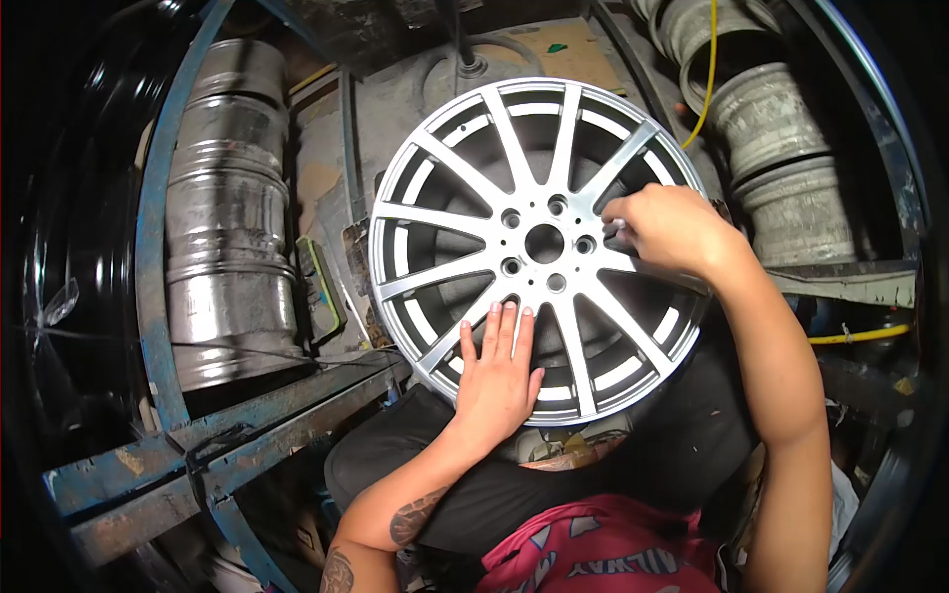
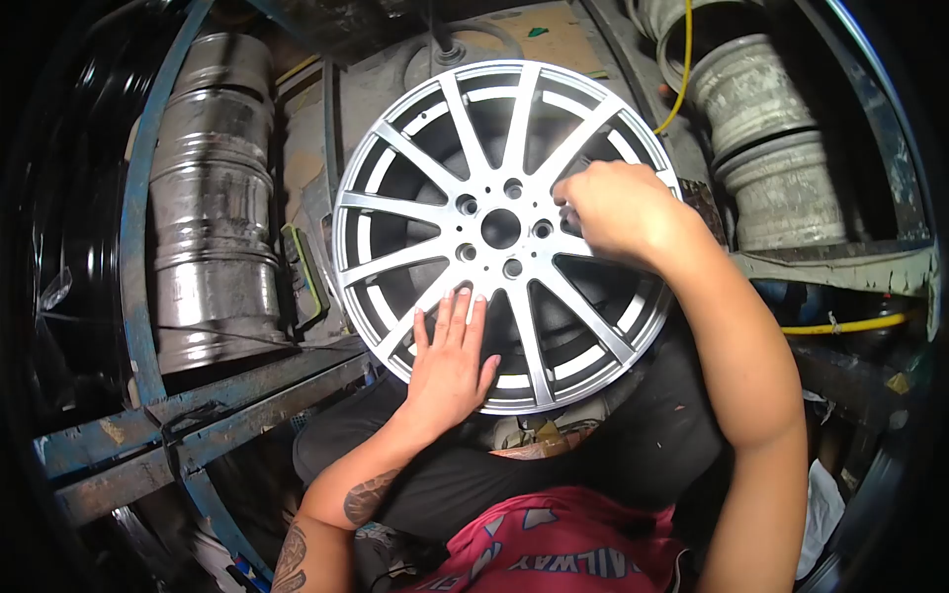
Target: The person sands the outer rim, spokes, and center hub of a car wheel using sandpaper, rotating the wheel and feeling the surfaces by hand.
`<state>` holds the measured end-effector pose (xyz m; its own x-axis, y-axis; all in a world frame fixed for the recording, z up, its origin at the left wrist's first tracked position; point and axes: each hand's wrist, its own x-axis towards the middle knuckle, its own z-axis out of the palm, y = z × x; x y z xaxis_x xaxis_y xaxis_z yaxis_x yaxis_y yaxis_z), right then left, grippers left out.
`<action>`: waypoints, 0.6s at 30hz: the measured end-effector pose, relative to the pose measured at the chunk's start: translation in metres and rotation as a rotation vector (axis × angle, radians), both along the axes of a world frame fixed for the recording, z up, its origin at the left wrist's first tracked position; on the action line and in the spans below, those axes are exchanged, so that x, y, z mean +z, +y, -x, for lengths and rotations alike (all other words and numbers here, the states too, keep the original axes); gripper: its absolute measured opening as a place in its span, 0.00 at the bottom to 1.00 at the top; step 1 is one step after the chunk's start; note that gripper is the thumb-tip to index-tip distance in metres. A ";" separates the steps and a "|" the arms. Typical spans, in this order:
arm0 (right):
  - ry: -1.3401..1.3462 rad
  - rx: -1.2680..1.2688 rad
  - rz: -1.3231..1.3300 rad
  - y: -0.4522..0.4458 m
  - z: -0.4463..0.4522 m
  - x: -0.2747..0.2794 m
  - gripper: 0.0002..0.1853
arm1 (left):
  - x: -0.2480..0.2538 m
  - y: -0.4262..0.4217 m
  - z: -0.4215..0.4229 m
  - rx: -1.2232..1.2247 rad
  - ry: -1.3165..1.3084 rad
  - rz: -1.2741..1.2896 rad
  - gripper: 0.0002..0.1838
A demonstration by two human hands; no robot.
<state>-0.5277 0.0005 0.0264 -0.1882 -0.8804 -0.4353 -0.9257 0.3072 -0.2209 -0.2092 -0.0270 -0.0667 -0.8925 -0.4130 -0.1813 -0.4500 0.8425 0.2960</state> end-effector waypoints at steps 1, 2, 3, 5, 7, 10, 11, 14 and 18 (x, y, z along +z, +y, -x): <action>-0.001 0.032 -0.011 -0.003 -0.008 0.003 0.14 | 0.001 0.000 0.000 0.000 0.013 -0.012 0.44; -0.029 0.069 0.002 -0.003 -0.011 -0.002 0.14 | 0.002 -0.001 0.000 0.002 0.026 -0.025 0.43; -0.084 0.104 -0.006 -0.005 -0.013 -0.008 0.16 | 0.003 -0.002 -0.001 0.003 0.038 -0.039 0.42; -0.172 0.135 0.008 -0.006 -0.019 -0.017 0.17 | 0.005 -0.002 -0.002 0.013 0.078 -0.083 0.38; -0.201 0.170 0.053 -0.004 -0.021 -0.024 0.16 | 0.006 0.003 -0.005 0.028 0.117 -0.142 0.34; -0.226 0.146 0.011 -0.007 -0.007 -0.010 0.15 | 0.006 0.007 -0.009 0.056 0.258 -0.226 0.27; -0.230 0.127 -0.024 -0.008 0.001 -0.004 0.15 | 0.007 0.005 -0.011 0.024 0.285 -0.251 0.25; -0.015 0.002 -0.113 -0.001 0.025 -0.005 0.18 | 0.011 -0.008 -0.012 -0.069 0.433 -0.327 0.17; 0.128 0.017 -0.284 0.009 0.029 -0.035 0.16 | 0.016 -0.033 -0.013 0.053 0.530 -0.153 0.20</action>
<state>-0.5569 0.0091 -0.0082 -0.2437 -0.7304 -0.6381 -0.9459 0.3242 -0.0099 -0.1965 -0.0603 -0.0506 -0.8565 -0.4641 0.2256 -0.2470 0.7526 0.6104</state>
